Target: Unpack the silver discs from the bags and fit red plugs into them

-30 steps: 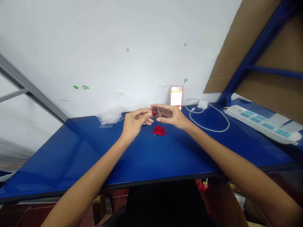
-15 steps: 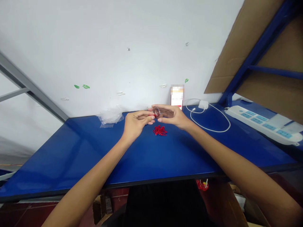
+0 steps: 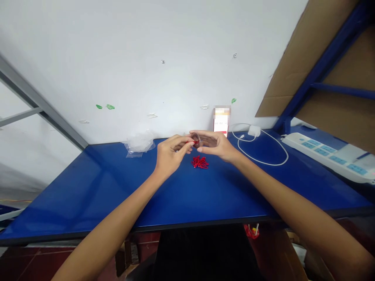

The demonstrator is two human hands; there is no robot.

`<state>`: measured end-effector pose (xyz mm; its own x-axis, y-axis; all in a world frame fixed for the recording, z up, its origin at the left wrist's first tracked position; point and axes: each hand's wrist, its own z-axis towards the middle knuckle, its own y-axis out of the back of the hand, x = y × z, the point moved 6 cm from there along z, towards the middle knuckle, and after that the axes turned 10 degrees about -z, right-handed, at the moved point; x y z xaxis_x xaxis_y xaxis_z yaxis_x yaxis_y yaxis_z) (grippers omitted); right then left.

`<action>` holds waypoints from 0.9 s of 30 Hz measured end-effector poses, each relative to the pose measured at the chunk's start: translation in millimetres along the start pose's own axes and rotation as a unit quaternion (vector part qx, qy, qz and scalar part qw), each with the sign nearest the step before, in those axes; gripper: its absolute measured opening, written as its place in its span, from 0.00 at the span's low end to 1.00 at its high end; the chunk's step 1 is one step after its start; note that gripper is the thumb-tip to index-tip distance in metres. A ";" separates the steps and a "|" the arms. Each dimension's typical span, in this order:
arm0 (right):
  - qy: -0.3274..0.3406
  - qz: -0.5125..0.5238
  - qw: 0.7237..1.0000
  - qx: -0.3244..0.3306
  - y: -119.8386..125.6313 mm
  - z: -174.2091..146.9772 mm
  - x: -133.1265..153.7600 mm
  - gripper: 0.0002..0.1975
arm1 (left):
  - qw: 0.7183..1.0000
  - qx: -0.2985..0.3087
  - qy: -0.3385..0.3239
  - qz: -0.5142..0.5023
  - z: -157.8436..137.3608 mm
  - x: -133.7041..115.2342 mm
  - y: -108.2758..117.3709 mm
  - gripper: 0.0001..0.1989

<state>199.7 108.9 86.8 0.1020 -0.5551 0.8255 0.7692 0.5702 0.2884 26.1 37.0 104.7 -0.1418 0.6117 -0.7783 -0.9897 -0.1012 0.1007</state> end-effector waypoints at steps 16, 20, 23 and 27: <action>0.049 -0.151 0.987 -0.006 -0.2 0.7 7.0 0.31 | 0.999 0.011 0.035 -0.008 1.8 11.9 4.2 0.07; 0.074 -0.169 0.983 -0.005 -0.7 1.0 9.5 0.30 | 0.993 0.006 0.092 -0.067 2.8 23.2 3.4 0.12; 0.082 -0.179 0.980 -0.006 -3.3 0.8 10.5 0.30 | 0.988 0.004 0.127 -0.086 2.5 27.4 2.1 0.15; 0.068 -0.206 0.976 -0.029 -4.4 1.5 7.6 0.27 | 0.987 0.000 0.134 -0.085 2.7 29.6 1.8 0.14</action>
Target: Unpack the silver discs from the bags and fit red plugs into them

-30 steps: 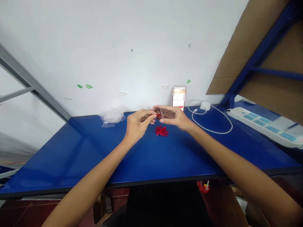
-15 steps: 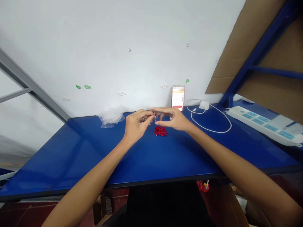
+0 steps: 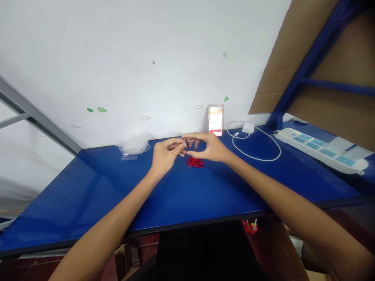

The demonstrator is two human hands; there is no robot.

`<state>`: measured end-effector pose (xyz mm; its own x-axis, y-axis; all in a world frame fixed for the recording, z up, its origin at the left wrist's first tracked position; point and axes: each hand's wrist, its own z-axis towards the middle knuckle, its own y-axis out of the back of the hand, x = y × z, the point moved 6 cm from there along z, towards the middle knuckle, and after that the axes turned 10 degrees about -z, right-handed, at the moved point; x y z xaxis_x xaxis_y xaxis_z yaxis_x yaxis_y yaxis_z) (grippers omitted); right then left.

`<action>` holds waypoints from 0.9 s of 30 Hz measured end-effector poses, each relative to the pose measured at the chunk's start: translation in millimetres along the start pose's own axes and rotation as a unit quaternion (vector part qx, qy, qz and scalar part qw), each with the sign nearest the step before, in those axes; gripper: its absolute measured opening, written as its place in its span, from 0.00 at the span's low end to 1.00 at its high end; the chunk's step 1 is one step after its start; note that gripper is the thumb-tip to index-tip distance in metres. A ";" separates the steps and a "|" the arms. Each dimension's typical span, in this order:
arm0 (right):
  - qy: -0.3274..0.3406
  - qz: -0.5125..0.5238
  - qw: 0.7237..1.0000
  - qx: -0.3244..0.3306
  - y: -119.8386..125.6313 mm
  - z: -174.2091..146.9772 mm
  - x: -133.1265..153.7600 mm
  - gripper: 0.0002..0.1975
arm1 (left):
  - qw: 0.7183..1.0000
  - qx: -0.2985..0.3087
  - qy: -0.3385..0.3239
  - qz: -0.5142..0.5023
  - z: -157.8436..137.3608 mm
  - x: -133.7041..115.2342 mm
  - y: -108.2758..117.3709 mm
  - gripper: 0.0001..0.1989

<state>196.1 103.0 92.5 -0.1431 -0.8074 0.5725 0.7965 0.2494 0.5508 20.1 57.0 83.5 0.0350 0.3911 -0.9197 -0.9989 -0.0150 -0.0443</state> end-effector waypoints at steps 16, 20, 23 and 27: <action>-0.165 -0.306 0.917 0.193 69.3 -14.1 -99.5 0.17 | 0.960 0.048 -0.040 0.272 4.8 29.5 9.4 0.08; -0.186 -0.294 0.909 0.230 61.5 -17.8 -106.8 0.18 | 0.948 0.042 -0.032 0.313 9.9 30.1 16.6 0.10; -0.196 -0.278 0.908 0.244 59.5 -19.8 -112.0 0.22 | 0.943 0.025 -0.026 0.330 14.5 31.1 25.1 0.11; -0.209 -0.267 0.904 0.260 60.0 -22.0 -117.6 0.25 | 0.941 0.024 -0.034 0.335 15.9 31.3 28.3 0.11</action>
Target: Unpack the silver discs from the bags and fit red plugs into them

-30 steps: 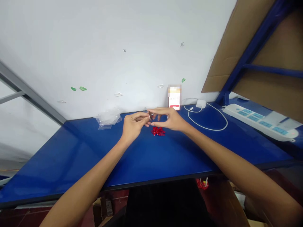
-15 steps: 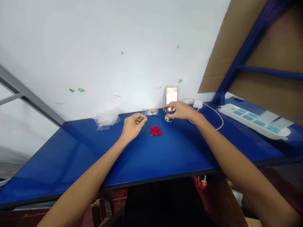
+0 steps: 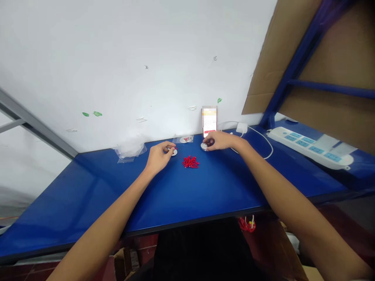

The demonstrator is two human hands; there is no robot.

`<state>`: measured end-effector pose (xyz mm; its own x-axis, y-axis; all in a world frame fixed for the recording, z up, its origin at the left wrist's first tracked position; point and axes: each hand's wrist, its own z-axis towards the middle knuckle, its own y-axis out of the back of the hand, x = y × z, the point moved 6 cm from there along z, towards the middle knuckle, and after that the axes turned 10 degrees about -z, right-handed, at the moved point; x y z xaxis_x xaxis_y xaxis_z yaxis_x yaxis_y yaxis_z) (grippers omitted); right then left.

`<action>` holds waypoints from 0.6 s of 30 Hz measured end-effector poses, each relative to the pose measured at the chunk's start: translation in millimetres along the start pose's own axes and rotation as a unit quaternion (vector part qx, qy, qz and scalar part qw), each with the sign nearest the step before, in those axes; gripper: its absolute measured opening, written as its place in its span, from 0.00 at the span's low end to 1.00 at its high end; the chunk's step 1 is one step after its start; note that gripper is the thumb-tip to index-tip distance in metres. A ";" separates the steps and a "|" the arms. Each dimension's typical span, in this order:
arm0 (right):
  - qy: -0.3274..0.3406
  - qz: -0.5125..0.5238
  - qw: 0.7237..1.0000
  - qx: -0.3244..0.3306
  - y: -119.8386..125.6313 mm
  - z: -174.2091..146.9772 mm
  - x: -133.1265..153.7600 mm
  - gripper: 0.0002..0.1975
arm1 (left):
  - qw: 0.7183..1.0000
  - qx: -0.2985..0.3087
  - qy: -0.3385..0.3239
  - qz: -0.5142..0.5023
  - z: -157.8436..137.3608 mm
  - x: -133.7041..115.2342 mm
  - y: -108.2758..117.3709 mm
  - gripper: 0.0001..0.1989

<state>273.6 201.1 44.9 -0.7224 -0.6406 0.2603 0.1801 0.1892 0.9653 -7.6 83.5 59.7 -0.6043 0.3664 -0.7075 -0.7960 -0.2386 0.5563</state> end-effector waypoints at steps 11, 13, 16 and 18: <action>-0.020 0.009 1.000 -0.002 9.1 -7.5 -0.3 0.29 | 0.989 0.112 -0.096 0.001 -15.8 -28.6 -25.7 0.12; -0.021 0.012 0.999 -0.026 12.6 -8.9 1.5 0.30 | 0.988 0.109 -0.106 0.008 -16.2 -33.1 -23.7 0.15; -0.015 0.001 0.997 -0.078 20.5 -11.3 10.1 0.25 | 0.993 0.061 -0.099 0.027 -8.4 -28.7 -8.1 0.18; -0.004 -0.013 0.993 -0.118 26.0 -12.7 20.6 0.19 | 0.995 0.025 -0.081 0.054 0.0 -17.7 5.9 0.18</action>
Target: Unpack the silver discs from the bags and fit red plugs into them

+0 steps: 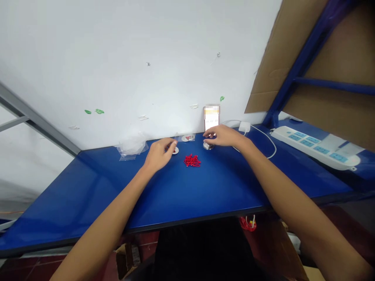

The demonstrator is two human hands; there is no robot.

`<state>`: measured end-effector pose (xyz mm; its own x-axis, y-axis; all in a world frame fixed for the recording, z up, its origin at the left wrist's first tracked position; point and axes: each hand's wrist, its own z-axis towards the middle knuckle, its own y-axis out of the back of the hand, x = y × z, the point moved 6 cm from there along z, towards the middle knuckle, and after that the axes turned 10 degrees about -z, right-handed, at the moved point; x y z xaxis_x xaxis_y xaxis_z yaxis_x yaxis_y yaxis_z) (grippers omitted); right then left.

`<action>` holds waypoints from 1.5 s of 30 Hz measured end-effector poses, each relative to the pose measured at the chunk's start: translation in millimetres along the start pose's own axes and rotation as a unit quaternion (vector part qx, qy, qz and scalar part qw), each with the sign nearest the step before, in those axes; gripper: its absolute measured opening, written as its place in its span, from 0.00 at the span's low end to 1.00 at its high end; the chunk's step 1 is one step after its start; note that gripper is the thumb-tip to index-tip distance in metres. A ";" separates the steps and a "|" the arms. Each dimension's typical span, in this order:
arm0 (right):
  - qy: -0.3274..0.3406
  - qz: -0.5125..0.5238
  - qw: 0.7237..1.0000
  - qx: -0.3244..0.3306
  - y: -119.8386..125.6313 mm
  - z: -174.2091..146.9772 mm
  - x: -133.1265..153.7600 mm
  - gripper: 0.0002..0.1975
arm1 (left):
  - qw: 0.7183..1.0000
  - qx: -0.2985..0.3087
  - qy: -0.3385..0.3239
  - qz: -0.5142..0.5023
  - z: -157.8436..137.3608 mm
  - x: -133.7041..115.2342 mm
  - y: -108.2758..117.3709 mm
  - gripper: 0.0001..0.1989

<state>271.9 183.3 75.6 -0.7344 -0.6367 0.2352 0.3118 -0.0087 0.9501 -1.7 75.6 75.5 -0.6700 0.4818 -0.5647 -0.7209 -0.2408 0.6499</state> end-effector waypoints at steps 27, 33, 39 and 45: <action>0.117 -0.013 0.989 -0.086 -20.6 -5.3 89.2 0.11 | 0.991 0.131 0.027 -0.005 6.8 68.2 -17.2 0.15; 0.094 0.052 0.987 -0.121 -23.2 -2.8 86.5 0.16 | 0.994 0.066 0.018 -0.084 7.5 48.6 -9.4 0.21; 0.128 0.193 0.964 -0.130 -18.8 1.1 83.6 0.19 | 0.917 0.088 0.109 -0.373 2.0 22.7 -21.1 0.19; 0.172 0.298 0.934 -0.100 -17.5 -5.0 101.9 0.11 | 0.858 0.078 0.147 -0.486 -2.0 18.2 -26.8 0.23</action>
<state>194.7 114.8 81.9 -0.1692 -0.7839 0.5974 0.7346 0.3039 0.6067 5.1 89.1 46.7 0.2011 0.1518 -0.9677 -0.9474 0.2813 -0.1527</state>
